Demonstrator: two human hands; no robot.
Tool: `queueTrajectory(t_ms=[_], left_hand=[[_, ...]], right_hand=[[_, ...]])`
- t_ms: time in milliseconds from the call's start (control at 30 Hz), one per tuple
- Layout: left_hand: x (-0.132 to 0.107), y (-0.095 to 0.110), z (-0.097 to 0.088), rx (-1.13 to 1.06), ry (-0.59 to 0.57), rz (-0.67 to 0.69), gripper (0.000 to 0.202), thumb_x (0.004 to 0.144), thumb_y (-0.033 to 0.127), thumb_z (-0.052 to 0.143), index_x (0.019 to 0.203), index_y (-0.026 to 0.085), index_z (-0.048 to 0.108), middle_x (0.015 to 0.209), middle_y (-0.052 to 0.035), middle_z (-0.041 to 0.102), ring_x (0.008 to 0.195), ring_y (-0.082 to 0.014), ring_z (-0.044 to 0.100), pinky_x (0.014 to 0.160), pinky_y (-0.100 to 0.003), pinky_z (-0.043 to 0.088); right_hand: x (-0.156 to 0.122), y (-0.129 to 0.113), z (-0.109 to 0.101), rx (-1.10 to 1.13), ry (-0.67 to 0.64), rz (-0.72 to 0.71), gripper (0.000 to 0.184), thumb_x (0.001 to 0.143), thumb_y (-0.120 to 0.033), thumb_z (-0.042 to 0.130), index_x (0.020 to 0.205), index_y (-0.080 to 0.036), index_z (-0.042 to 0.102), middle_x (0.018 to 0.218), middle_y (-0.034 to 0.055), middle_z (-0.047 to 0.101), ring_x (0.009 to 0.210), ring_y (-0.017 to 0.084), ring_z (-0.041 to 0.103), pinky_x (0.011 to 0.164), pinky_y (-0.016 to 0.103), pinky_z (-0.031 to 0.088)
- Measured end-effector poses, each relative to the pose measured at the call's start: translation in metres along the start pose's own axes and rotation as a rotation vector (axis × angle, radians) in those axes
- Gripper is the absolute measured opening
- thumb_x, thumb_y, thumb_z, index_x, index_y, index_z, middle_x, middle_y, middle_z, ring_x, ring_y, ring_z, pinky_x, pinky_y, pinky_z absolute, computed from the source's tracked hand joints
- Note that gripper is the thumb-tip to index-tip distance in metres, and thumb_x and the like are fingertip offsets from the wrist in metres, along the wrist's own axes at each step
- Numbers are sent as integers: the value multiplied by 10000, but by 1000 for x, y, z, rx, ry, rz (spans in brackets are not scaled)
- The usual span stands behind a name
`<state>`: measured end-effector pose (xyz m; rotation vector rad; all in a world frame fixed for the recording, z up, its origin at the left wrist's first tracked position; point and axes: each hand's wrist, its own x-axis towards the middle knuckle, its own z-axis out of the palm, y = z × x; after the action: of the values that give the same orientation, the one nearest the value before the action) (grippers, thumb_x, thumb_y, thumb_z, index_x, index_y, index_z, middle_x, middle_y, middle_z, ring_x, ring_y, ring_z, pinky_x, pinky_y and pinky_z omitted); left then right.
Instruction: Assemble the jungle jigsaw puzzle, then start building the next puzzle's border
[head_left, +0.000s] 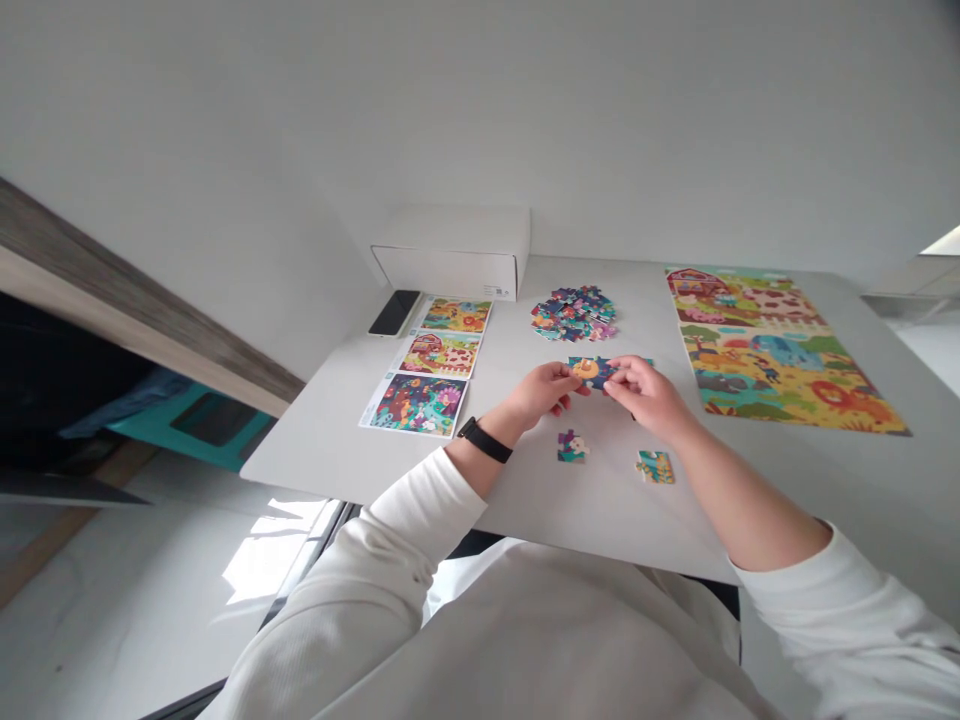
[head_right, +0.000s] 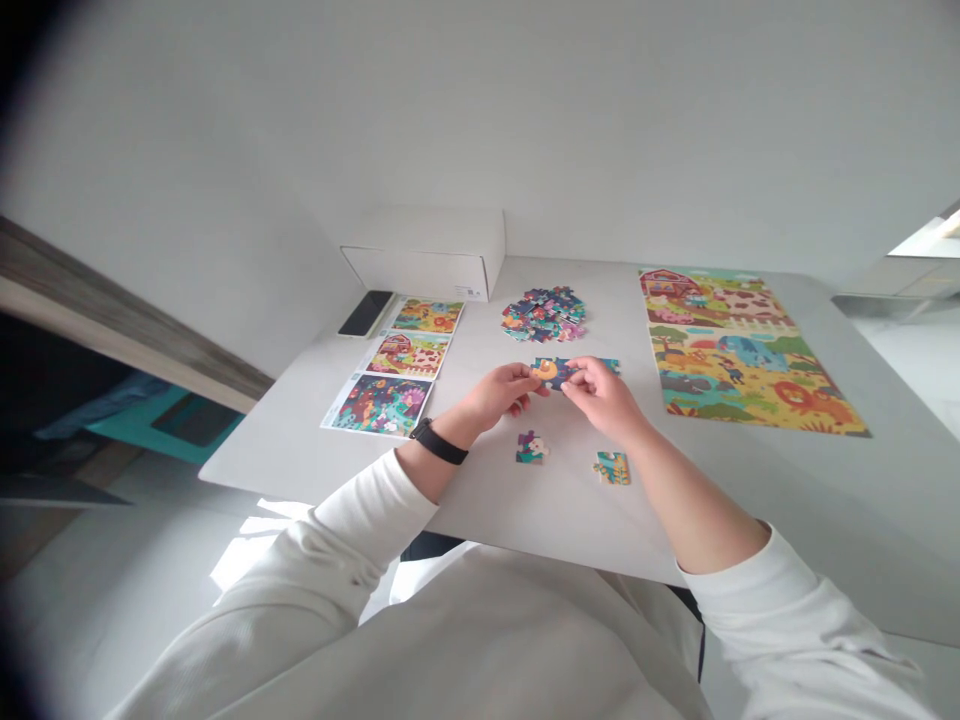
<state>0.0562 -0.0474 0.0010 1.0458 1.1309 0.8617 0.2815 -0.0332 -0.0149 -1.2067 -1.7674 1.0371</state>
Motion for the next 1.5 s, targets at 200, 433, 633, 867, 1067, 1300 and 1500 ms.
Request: queueTrajectory(t_ms=[200,433,633,867,1067,1300,1500], left_hand=[[-2,-2,3,-41,-46,-6,201,953,299,748,928,187,583,973,-60,813,528,-54,567,455,-173,384],[-2,-2,4,-14,-18,29,277,958,400,774,903,186,608,885,-8,743,531,-47,550,436,-160,362],[-1,-3,3,-21,6,60,279,945,375,790,857,182,610,814,12,677,508,-40,517,410,-156,329],[1,-6,1,31,-11,58,198,945,297,749,837,173,639,840,-17,719,514,-49,504,410,-165,343],[-2,-5,2,110,-66,64,218,913,348,772,840,164,684,838,-26,729,534,-59,502,425,-180,347],[1,-6,0,79,0,114,339,876,474,813,809,173,672,781,-30,717,506,-61,443,427,-199,321],[-2,-7,-3,263,-101,138,324,912,481,764,869,162,721,833,-35,744,550,-72,483,491,-211,367]], right_hand=[[0,-9,1,130,30,106,449,818,-522,809,1133,-254,633,860,25,770,768,242,730,737,381,580],[1,-4,1,112,36,105,450,791,-536,817,1106,-265,643,801,13,758,761,248,727,699,363,553],[1,-5,2,114,23,103,455,781,-527,815,1108,-257,648,795,13,745,750,243,715,652,345,541],[1,-4,1,85,77,73,430,814,-528,788,1122,-245,687,832,18,737,759,228,705,713,363,568],[2,-2,0,97,149,77,412,848,-605,781,1059,-261,696,875,31,756,793,237,726,696,355,577],[1,-6,3,211,112,77,439,835,-642,816,1017,-276,658,912,47,790,863,246,756,830,403,616],[1,-6,1,208,137,79,389,795,-554,843,981,-262,665,835,20,769,782,223,734,788,380,599]])
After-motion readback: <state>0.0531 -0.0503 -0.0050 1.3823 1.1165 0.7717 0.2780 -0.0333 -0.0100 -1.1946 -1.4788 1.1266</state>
